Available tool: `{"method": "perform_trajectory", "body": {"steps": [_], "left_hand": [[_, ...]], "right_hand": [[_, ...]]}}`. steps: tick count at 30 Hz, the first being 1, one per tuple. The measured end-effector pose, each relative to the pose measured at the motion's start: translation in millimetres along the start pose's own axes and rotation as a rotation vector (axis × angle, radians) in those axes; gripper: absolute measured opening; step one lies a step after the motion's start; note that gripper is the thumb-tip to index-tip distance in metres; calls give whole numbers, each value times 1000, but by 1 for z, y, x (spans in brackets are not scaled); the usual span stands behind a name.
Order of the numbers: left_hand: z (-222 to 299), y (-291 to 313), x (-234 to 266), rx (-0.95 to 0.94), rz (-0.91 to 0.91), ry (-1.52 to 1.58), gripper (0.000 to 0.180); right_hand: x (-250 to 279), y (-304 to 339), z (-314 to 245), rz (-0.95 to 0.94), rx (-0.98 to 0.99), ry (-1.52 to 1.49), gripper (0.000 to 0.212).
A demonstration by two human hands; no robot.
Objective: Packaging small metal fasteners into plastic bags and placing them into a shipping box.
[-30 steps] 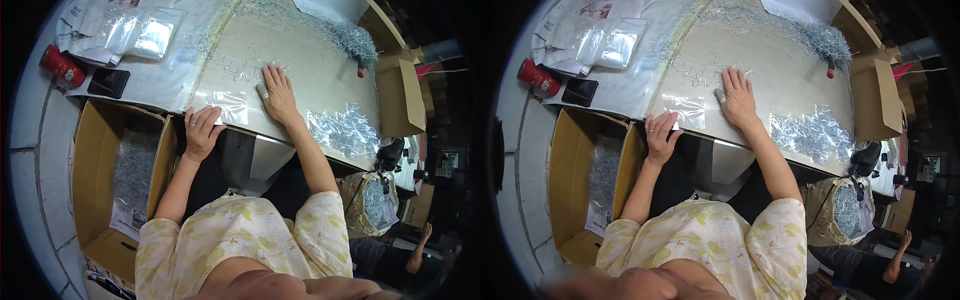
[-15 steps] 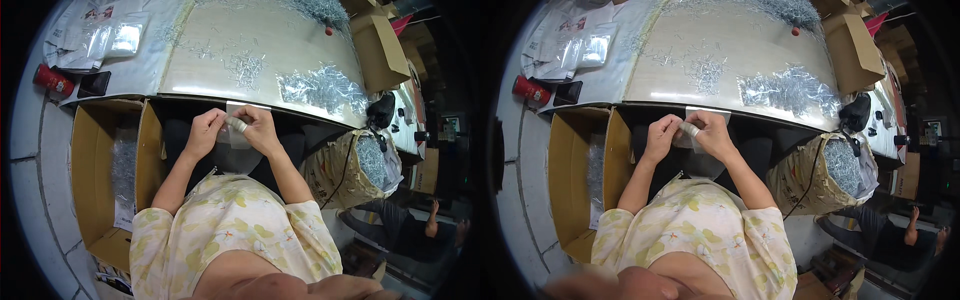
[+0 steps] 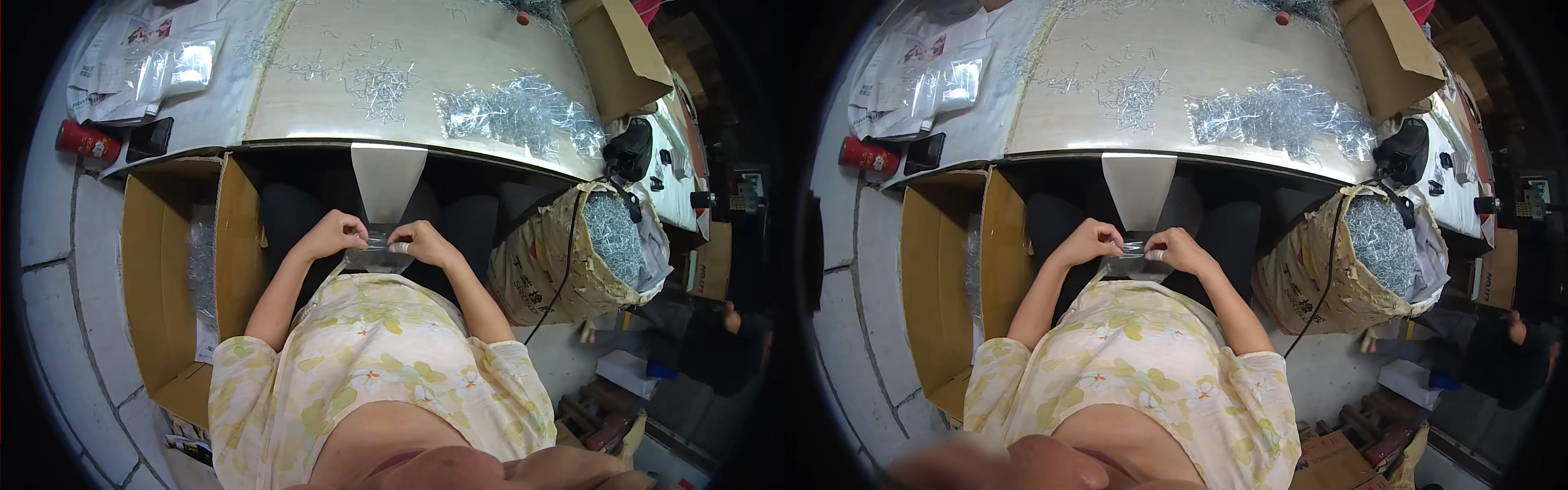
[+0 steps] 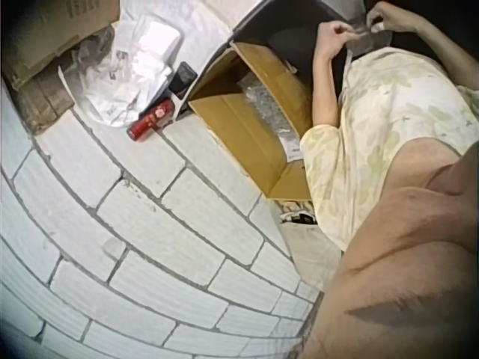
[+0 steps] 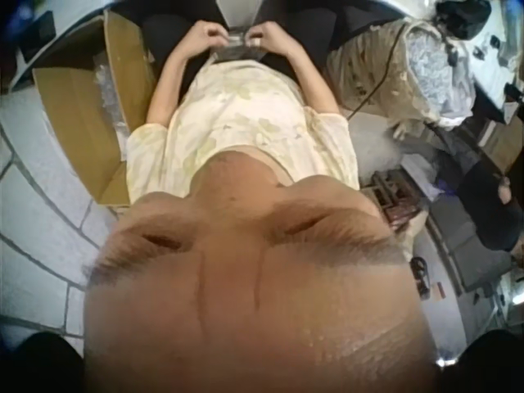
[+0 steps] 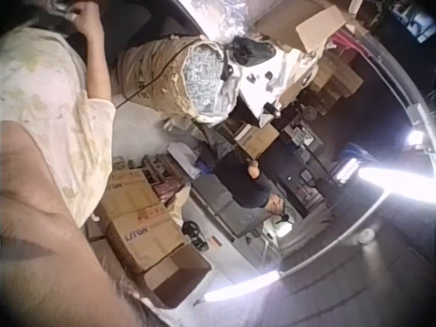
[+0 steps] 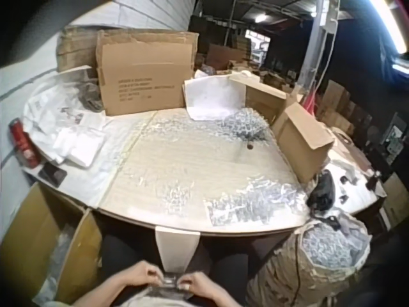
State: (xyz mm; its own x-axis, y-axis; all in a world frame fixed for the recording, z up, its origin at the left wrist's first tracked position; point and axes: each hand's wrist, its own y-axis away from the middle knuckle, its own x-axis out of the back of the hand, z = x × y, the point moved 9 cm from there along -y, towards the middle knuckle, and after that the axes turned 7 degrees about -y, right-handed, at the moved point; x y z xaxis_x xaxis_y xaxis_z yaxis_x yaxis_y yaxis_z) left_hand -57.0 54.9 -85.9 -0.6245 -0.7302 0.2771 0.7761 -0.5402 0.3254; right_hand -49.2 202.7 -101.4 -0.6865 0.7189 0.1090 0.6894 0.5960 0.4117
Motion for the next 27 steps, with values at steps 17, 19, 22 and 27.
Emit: {"method": "perform_trajectory", "body": {"steps": [17, 19, 22, 27], "left_hand": [[-32, -28, 28, -58, 496, 490, 34], [-53, -37, 12, -86, 525, 642, 26], [-34, -39, -36, -24, 275, 1158, 36], [-67, -48, -35, 59, 185, 1317, 57]], "right_hand": [[135, -97, -213, 893, 463, 577, 54], [116, -134, -219, 744, 462, 920, 59], [90, -136, -198, 673, 496, 948, 53], [64, -61, -191, 722, 490, 886, 48]]}}
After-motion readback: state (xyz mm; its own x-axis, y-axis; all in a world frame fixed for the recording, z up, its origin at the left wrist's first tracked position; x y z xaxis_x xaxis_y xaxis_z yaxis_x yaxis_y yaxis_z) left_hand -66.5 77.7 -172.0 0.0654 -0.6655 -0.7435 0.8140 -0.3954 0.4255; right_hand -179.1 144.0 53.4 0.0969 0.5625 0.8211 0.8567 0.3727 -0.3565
